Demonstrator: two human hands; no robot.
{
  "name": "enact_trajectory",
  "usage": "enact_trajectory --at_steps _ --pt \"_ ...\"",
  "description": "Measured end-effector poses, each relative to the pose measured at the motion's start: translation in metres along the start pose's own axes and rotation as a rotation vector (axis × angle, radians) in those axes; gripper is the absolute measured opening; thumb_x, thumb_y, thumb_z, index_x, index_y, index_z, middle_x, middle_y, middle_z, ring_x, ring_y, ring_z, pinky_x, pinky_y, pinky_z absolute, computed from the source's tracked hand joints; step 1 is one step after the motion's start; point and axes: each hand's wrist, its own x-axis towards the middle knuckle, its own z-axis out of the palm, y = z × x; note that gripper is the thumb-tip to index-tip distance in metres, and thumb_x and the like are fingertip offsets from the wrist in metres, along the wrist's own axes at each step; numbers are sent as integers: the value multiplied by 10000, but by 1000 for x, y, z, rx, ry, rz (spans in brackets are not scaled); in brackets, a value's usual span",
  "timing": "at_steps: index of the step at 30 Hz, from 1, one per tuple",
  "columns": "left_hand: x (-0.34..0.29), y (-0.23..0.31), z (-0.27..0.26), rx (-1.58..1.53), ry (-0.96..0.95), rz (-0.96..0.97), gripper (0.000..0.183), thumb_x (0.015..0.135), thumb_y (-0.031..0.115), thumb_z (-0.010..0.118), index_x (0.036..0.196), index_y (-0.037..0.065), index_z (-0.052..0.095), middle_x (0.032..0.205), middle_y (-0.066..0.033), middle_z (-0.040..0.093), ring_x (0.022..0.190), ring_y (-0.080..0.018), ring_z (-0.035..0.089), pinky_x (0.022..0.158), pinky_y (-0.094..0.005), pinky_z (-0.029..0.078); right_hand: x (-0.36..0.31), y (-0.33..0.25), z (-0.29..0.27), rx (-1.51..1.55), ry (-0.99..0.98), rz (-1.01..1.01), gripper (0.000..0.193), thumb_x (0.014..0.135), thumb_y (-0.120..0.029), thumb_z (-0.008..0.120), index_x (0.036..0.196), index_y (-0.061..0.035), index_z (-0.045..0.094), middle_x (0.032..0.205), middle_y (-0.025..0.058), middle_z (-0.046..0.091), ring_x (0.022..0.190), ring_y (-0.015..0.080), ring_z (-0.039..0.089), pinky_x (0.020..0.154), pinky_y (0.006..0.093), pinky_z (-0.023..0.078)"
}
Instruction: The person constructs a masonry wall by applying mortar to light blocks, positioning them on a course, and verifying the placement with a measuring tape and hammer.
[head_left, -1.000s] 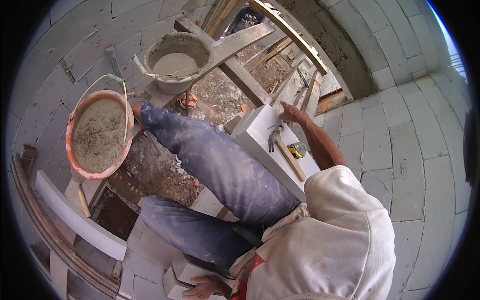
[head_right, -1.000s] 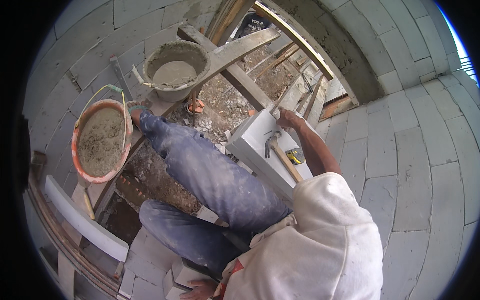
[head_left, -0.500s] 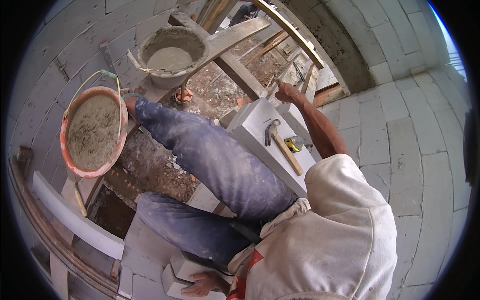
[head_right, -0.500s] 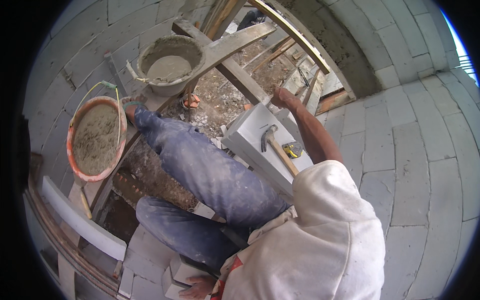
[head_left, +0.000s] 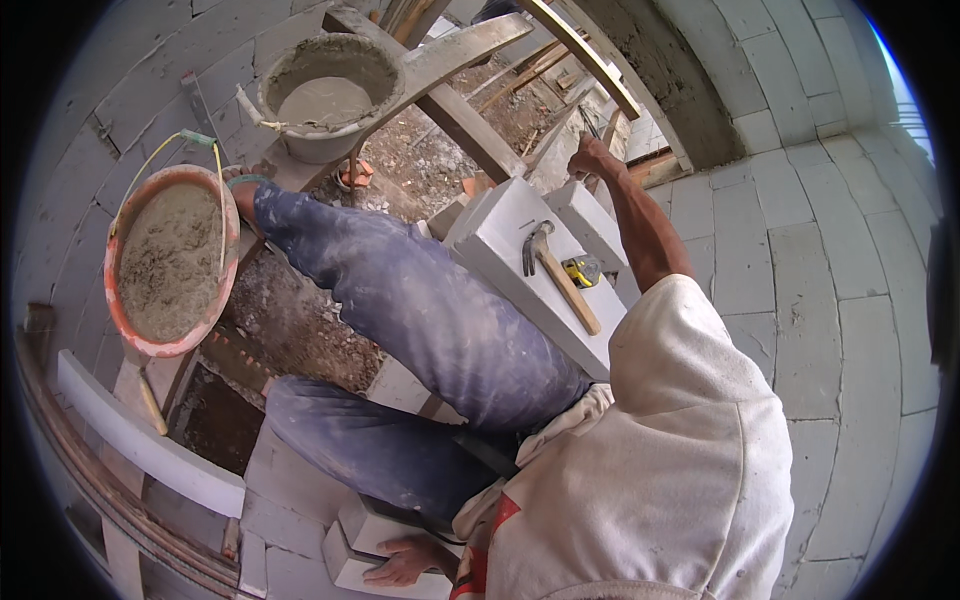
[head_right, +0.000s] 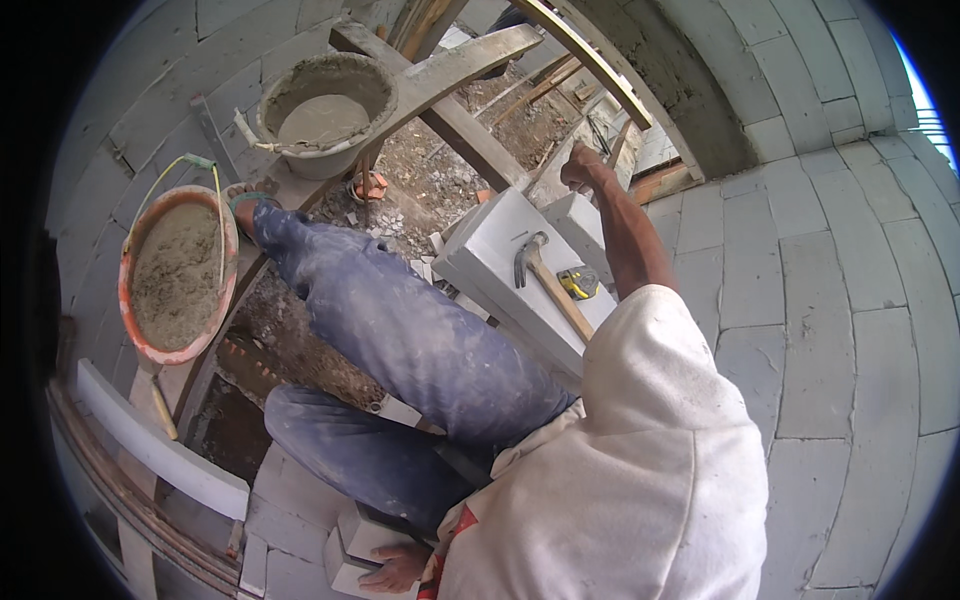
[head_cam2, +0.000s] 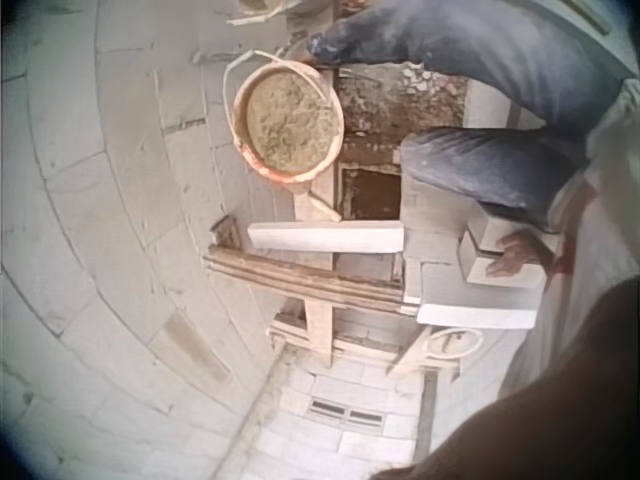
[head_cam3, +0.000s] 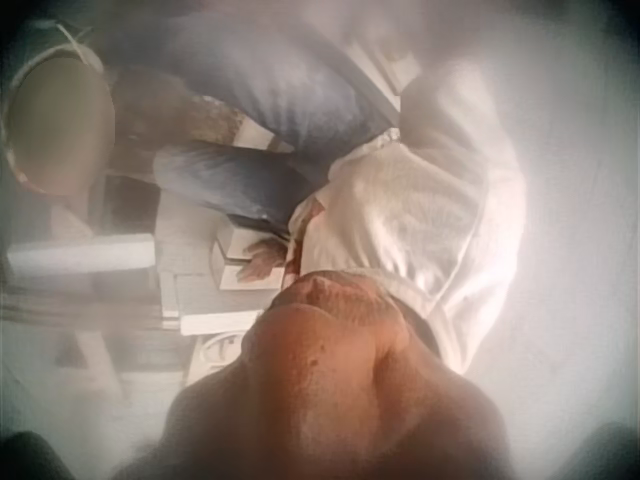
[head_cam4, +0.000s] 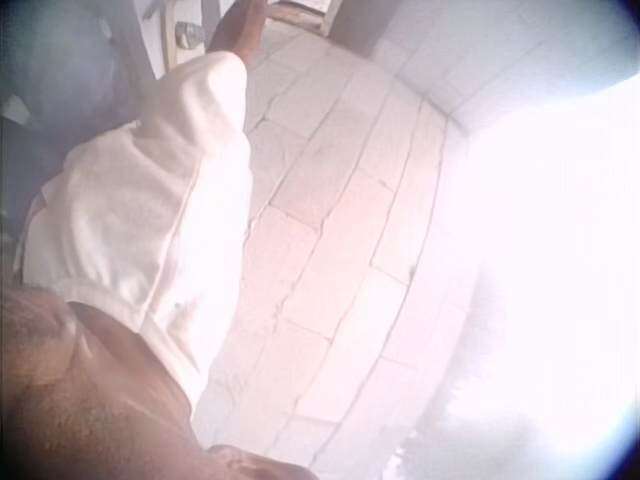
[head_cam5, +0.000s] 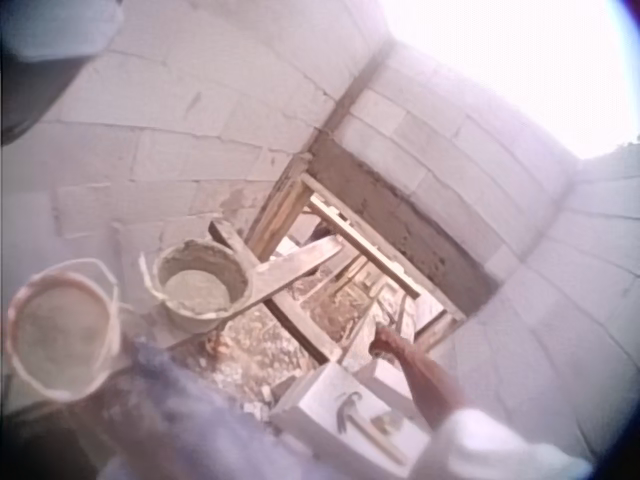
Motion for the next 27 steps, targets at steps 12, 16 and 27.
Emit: enact_trajectory --at_steps 12,16,27 --pt "4 5 -1 -20 -18 28 820 1089 584 389 1627 -30 317 1669 -255 359 1491 -437 414 1153 -585 347 -39 30 100 -25 -38 -329 1063 953 -643 662 1623 97 296 1660 344 346 1567 441 330 1291 412 296" --pt "2 0 -5 -2 -9 33 820 1089 582 389 1628 -31 315 1670 -256 356 1493 -437 411 1154 -585 345 -91 4 159 -62 61 -268 998 970 -728 555 1679 -74 299 1651 314 370 1542 481 340 1278 550 278" --pt "6 6 1 -50 -7 90 819 1090 578 387 1631 -32 308 1673 -258 349 1497 -438 405 1159 -585 339 -111 7 187 85 248 -212 1025 939 -798 525 1700 -157 278 1730 229 252 1588 474 228 1240 689 234"
